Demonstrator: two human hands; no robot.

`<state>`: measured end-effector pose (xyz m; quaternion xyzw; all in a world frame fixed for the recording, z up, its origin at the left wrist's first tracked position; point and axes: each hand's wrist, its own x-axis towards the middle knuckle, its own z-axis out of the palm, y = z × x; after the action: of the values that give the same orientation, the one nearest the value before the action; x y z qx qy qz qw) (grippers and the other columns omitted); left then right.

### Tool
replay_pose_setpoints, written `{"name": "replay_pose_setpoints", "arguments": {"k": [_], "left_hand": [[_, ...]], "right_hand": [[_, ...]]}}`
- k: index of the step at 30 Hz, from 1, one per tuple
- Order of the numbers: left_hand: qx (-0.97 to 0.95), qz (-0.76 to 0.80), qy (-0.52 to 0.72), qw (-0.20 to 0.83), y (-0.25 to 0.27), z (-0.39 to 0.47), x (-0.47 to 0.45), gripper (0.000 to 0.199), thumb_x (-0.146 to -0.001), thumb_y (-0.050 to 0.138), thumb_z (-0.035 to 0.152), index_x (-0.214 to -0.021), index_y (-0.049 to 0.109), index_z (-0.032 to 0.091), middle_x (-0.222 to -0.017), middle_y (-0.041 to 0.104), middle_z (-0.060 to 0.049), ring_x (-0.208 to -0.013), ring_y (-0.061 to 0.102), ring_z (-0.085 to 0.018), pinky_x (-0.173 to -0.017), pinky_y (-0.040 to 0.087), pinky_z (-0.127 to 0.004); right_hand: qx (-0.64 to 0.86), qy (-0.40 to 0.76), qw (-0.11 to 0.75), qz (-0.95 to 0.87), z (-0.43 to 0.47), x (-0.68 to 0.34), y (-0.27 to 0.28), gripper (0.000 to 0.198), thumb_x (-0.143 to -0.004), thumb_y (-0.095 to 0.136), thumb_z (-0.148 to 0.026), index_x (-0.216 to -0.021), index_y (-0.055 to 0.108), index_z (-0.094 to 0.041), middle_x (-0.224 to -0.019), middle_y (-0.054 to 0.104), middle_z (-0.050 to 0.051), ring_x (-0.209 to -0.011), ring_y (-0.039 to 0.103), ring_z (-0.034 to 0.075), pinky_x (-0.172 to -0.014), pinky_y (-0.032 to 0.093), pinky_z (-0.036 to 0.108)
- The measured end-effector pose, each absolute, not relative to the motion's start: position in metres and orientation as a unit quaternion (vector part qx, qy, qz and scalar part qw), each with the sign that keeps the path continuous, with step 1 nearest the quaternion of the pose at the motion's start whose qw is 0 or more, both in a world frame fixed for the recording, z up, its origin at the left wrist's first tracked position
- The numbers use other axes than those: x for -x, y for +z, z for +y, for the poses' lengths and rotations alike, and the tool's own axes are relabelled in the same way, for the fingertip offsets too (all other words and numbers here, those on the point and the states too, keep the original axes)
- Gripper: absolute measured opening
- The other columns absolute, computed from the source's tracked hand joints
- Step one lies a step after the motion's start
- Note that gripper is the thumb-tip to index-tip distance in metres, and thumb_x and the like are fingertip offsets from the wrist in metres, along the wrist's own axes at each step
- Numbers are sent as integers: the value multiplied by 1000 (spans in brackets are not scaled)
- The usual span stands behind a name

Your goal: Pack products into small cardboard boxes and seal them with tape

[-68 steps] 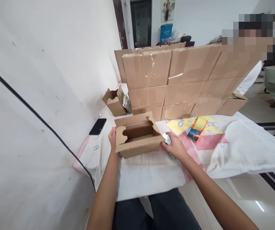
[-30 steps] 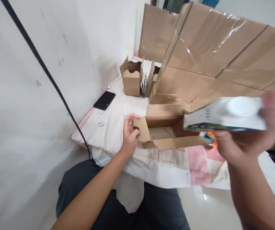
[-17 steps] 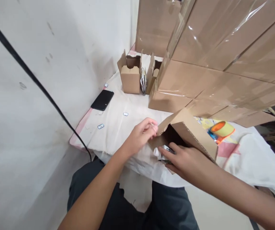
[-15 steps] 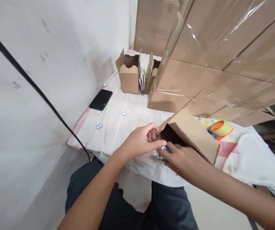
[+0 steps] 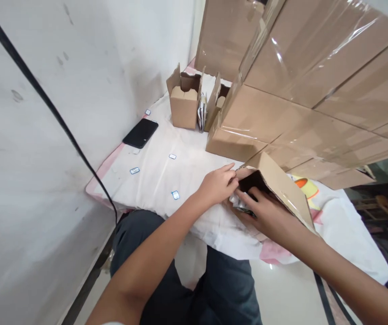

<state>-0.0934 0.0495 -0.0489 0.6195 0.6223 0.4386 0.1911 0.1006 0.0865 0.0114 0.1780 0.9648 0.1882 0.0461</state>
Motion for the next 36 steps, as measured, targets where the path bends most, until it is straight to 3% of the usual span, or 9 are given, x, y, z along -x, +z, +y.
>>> {"name": "replay_pose_setpoints", "arguments": {"k": [2, 5, 10, 16, 25, 28, 31, 34, 36], "left_hand": [[-646, 579, 441, 231, -35, 45, 99, 27, -93, 48, 28, -68, 52, 21, -88, 70, -3, -81, 64, -19, -69, 46, -31], [-645, 555, 448, 274, -21, 34, 113, 33, -90, 49, 28, -60, 37, 21, -60, 48, 3, -60, 47, -14, -57, 31, -30], [-571, 587, 472, 327, -25, 25, 135, 34, -84, 49, 25, -60, 25, 21, -59, 31, 5, -57, 35, -11, -55, 25, -28], [-532, 598, 461, 383, -36, 23, 146, 29, -85, 50, 32, -62, 36, 21, -60, 40, 5, -58, 46, -11, -56, 35, -25], [-537, 599, 447, 390, -38, 24, 145, 33, -90, 51, 33, -63, 35, 21, -62, 40, 5, -59, 47, -11, -56, 36, -25], [-544, 606, 465, 347, -36, 26, 145, 33, -92, 52, 36, -65, 41, 20, -66, 49, 3, -67, 52, -14, -62, 41, -27], [-539, 550, 541, 338, -36, 29, 142, 36, -100, 41, 45, -86, 63, 21, -109, 68, -4, -105, 63, -23, -82, 51, -33], [-543, 493, 576, 361, -41, 35, 134, 44, -103, 35, 47, -109, 72, 26, -153, 50, -3, -141, 46, -31, -104, 50, -44], [-555, 495, 565, 357, -47, 41, 126, 33, -99, 48, 39, -121, 70, 31, -164, 34, 2, -150, 34, -33, -114, 44, -47]], "right_hand": [[-219, 189, -2, 957, 93, -112, 16, 54, -93, 58, -40, -141, 51, -17, -108, 67, 17, -93, 66, 36, -78, 48, 41], [-273, 188, -39, 943, 105, -126, 26, 58, -89, 61, -41, -137, 51, -9, -113, 68, 24, -103, 65, 42, -80, 50, 46], [-219, 144, 65, 963, 127, -105, 34, 38, -89, 65, -28, -124, 57, -17, -114, 72, 16, -98, 69, 33, -76, 51, 38], [-179, 113, 250, 945, 135, -36, 16, 42, -84, 68, -25, -121, 59, -8, -110, 74, 17, -93, 74, 31, -67, 50, 32], [-220, 56, 306, 924, 132, -20, 4, 36, -86, 61, -14, -122, 65, -8, -103, 76, 19, -96, 74, 35, -76, 54, 40], [-251, 13, 212, 945, 138, -40, 27, 40, -83, 69, -22, -121, 66, -12, -104, 76, 16, -95, 74, 35, -74, 55, 40], [-318, -90, -26, 944, 136, -89, 59, 36, -91, 62, -36, -125, 65, -23, -102, 77, 7, -86, 74, 26, -75, 57, 37], [-425, -69, -276, 859, 135, -150, 59, 30, -97, 52, -37, -122, 66, -25, -107, 74, 7, -91, 72, 23, -84, 57, 39], [-450, -63, -318, 832, 139, -182, 32, 42, -89, 62, -40, -128, 62, -24, -125, 67, 12, -109, 67, 28, -87, 57, 42]]}}
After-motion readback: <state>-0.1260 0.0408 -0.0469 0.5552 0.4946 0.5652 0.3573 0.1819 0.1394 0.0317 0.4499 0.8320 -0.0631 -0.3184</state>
